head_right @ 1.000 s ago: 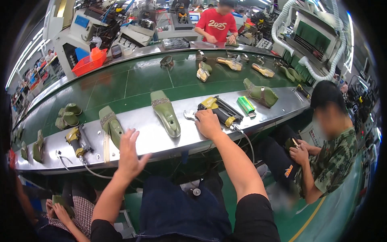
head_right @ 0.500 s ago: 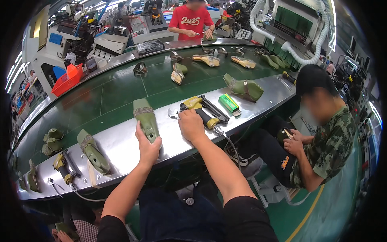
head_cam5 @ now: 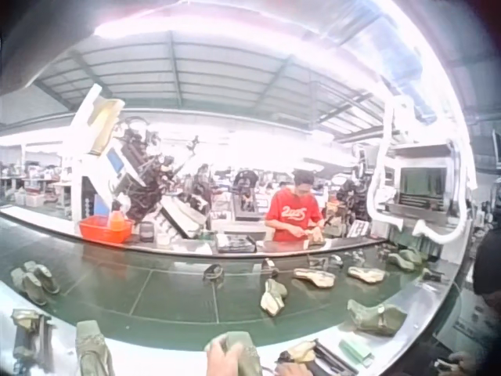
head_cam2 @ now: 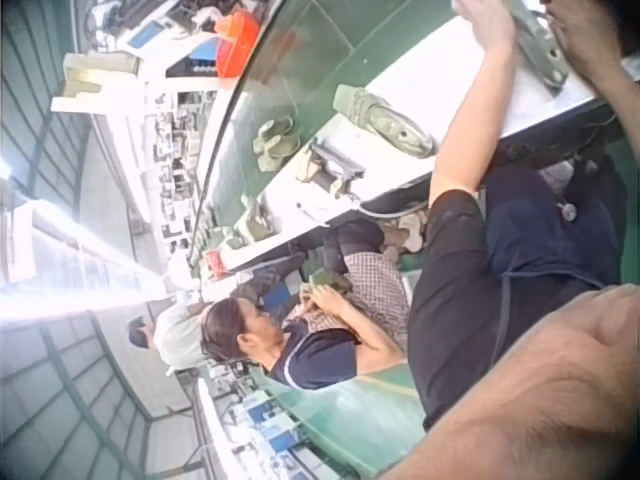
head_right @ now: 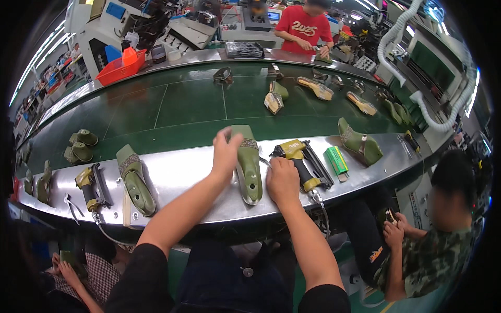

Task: The person assembles green slipper sandals on a factory assembly line. They pick up a slipper sole and a metal strap, position the strap on the sole, and use a pneumatic nail gun to secure it. The process is repeated for multiple pairs of slippers, with the finished products placed on the conveyor belt.

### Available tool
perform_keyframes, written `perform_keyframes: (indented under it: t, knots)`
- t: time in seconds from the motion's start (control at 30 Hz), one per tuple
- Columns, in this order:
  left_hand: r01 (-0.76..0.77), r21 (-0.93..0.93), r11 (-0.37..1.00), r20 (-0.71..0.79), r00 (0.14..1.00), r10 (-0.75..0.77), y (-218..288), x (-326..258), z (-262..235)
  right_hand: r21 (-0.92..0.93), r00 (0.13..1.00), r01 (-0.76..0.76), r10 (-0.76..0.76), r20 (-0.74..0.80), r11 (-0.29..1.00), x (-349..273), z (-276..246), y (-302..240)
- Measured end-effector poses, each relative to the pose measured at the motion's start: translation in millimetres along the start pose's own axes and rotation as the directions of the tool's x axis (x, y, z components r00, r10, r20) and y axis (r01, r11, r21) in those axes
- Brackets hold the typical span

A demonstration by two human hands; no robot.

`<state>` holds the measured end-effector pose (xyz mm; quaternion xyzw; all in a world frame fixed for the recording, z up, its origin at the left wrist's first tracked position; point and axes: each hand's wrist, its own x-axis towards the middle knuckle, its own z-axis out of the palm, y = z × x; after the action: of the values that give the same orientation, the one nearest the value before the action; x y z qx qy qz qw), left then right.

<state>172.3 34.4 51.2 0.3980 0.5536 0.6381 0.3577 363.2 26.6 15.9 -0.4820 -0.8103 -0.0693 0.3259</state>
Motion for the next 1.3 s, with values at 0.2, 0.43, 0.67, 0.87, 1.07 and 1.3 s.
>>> perform_keyframes:
  t: [0.2, 0.43, 0.67, 0.87, 1.07, 1.3]
  knots:
    - [0.057, 0.484, 0.873, -0.112, 0.994, -0.002, -41.8, 154.3, -13.5, 0.058, 0.999, -0.013, 0.01, 0.052, 0.998, 4.3, -1.9, -7.2]
    - [-0.097, 0.953, 0.287, 0.083, 0.995, 0.058, -115.7, 286.7, -40.7, 0.092, 0.998, -0.01, 0.004, 0.061, 0.996, 13.5, -4.5, -9.9]
    - [-0.138, 0.945, 0.296, 0.101, 0.985, 0.136, -145.7, 398.5, -33.8, 0.039, 0.993, -0.05, 0.046, 0.11, 0.998, 19.2, -3.1, -1.9]
    - [-0.087, 0.897, 0.432, 0.018, 0.987, 0.161, -200.9, 518.5, -51.3, 0.026, 0.993, -0.036, 0.033, 0.111, 0.999, 19.3, 0.2, 4.9]
    - [-0.058, 0.956, 0.287, 0.02, 0.991, 0.133, -229.1, 543.4, -26.8, -0.008, 0.985, -0.098, 0.098, 0.139, 0.995, 10.7, 0.0, 6.6]
    - [-0.222, 0.9, 0.374, 0.083, 0.932, 0.354, -192.0, 506.2, -69.6, 0.006, 0.992, -0.058, 0.057, 0.112, 0.998, 13.0, 2.5, 4.5]
